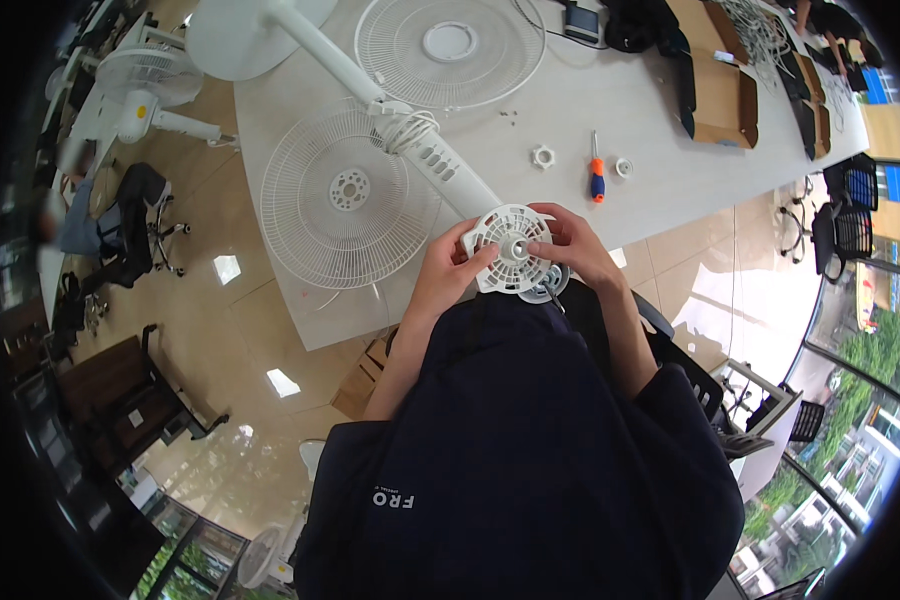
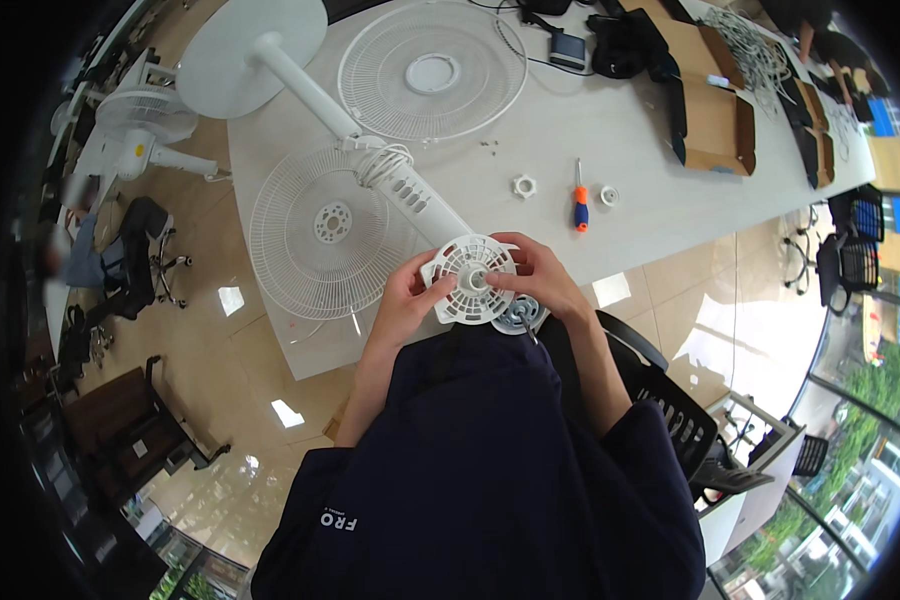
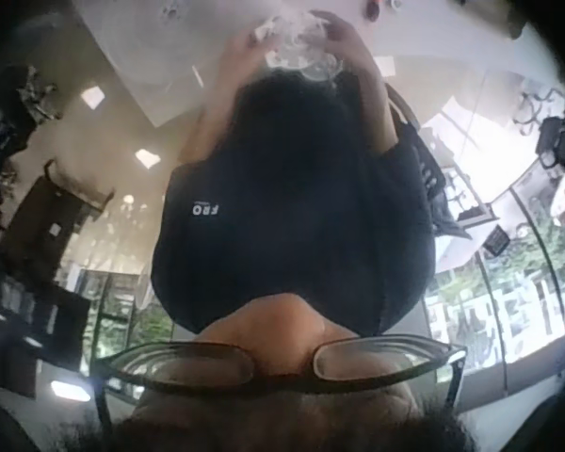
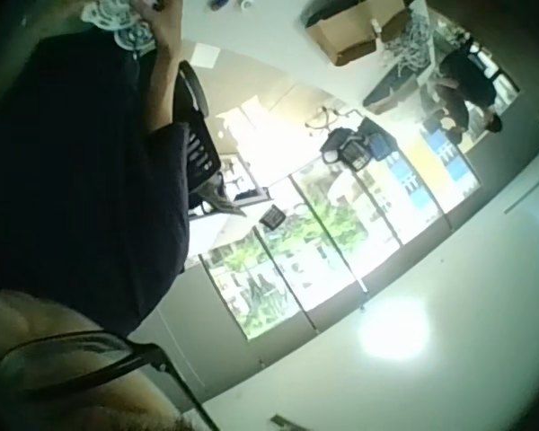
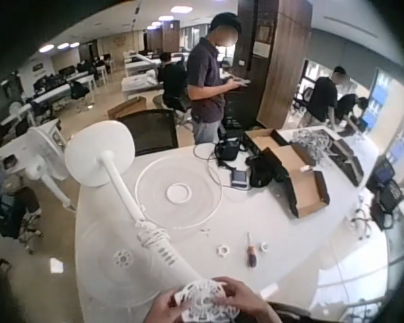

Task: Dismantling a standing electric fan for repair or cleaning on an office table.

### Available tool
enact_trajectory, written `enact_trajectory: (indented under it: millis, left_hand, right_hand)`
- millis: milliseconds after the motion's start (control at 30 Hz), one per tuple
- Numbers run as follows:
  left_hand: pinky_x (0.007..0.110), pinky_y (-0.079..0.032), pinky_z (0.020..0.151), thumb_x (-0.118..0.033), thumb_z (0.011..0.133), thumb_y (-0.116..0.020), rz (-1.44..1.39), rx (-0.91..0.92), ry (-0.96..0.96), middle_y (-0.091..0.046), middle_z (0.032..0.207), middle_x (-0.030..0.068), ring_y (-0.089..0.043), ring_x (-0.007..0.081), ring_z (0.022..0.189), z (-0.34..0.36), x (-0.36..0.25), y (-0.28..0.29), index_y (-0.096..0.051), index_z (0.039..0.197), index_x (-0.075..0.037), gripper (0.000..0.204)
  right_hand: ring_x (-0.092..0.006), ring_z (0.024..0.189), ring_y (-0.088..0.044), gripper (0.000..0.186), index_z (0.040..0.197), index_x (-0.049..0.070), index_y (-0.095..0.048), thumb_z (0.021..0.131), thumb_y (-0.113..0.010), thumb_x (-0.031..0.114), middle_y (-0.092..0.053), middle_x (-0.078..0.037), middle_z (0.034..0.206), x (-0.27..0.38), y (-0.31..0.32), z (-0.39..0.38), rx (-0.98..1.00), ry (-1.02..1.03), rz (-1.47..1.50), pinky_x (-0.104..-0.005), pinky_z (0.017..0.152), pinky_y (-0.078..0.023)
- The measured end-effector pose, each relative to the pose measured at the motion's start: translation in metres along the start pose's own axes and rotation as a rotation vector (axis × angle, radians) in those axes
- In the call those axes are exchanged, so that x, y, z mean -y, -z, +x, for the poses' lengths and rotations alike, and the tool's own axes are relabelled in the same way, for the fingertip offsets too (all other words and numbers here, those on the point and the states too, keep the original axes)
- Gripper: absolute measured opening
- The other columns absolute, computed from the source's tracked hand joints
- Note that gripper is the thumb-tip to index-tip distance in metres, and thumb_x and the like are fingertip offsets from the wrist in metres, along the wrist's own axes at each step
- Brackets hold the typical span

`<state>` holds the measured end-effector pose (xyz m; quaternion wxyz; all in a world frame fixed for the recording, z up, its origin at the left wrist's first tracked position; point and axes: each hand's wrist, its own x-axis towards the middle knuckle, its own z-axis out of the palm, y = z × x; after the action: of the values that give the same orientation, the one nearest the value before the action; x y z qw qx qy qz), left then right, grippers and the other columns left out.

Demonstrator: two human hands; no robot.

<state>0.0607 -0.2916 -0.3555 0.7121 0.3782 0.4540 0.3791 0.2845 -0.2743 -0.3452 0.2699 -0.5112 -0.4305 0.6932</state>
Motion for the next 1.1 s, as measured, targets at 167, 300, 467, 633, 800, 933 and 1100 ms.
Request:
enact_trajectory:
  millis: [167, 300, 467, 633, 800, 933, 1100]
  left_hand:
    - [0.026, -0.051, 0.081, -0.011, 0.089, -0.064, -0.004, 0.139, 0.020, -0.064, 0.107, 0.0108, -0.064, 0.0127, 0.089, -0.001, 0.003, -0.001, -0.046, 0.130, 0.005, 0.047]
    - [0.025, -0.050, 0.080, -0.010, 0.091, -0.060, -0.139, 0.216, 0.090, -0.065, 0.103, 0.0117, -0.063, 0.0129, 0.091, -0.013, 0.010, 0.002, -0.044, 0.131, 0.004, 0.045]
    - [0.026, -0.050, 0.082, -0.007, 0.091, -0.059, -0.254, 0.276, 0.061, -0.065, 0.102, 0.0117, -0.062, 0.0129, 0.093, -0.033, 0.011, 0.009, -0.047, 0.127, 0.006, 0.040]
    - [0.029, -0.049, 0.089, -0.002, 0.087, -0.064, -0.210, 0.250, -0.158, -0.063, 0.110, 0.0126, -0.061, 0.0153, 0.100, -0.053, -0.018, 0.010, -0.051, 0.123, 0.009, 0.040]
    - [0.031, -0.048, 0.090, -0.002, 0.082, -0.070, -0.124, 0.260, -0.338, -0.064, 0.113, 0.0131, -0.062, 0.0164, 0.100, -0.064, -0.026, 0.009, -0.054, 0.122, 0.009, 0.045]
    - [0.030, -0.048, 0.088, -0.004, 0.080, -0.073, 0.261, 0.236, -0.507, -0.067, 0.104, 0.0118, -0.064, 0.0154, 0.095, -0.069, -0.041, 0.012, -0.061, 0.113, 0.007, 0.037]
    - [0.029, -0.049, 0.087, -0.003, 0.081, -0.070, 0.127, 0.176, -0.479, -0.068, 0.100, 0.0115, -0.065, 0.0160, 0.093, -0.072, -0.041, 0.010, -0.063, 0.108, 0.006, 0.030]
  right_hand:
    - [-0.0082, 0.071, -0.063, 0.049, 0.120, 0.003, -0.050, 0.079, -0.074, 0.015, -0.067, -0.006, 0.083, -0.020, 0.000, -0.025, -0.045, -0.019, 0.167, -0.0205, 0.058, -0.048]
    - [-0.0092, 0.071, -0.064, 0.041, 0.116, 0.002, -0.048, 0.082, -0.071, 0.009, -0.067, -0.007, 0.083, -0.022, -0.005, -0.035, -0.063, -0.008, 0.283, -0.0219, 0.060, -0.049]
    - [-0.0125, 0.079, -0.064, 0.044, 0.116, 0.002, -0.044, 0.083, -0.072, 0.012, -0.066, -0.010, 0.091, -0.006, -0.030, -0.049, -0.175, 0.212, 0.303, -0.0255, 0.070, -0.052]
    - [-0.0137, 0.083, -0.064, 0.048, 0.117, 0.002, -0.042, 0.083, -0.073, 0.013, -0.066, -0.011, 0.094, 0.006, -0.045, -0.050, -0.146, 0.364, 0.344, -0.0264, 0.072, -0.053]
    - [-0.0134, 0.092, -0.063, 0.046, 0.121, 0.003, -0.040, 0.086, -0.068, 0.013, -0.064, -0.009, 0.101, 0.012, -0.053, -0.045, -0.033, 0.450, 0.463, -0.0275, 0.078, -0.052]
    - [-0.0128, 0.095, -0.062, 0.043, 0.123, 0.003, -0.040, 0.089, -0.064, 0.011, -0.063, -0.008, 0.102, 0.013, -0.061, -0.042, -0.023, 0.442, 0.525, -0.0274, 0.082, -0.050]
    - [-0.0115, 0.094, -0.061, 0.041, 0.124, 0.003, -0.040, 0.090, -0.062, 0.009, -0.063, -0.007, 0.101, 0.019, -0.067, -0.044, -0.061, 0.414, 0.528, -0.0267, 0.081, -0.050]
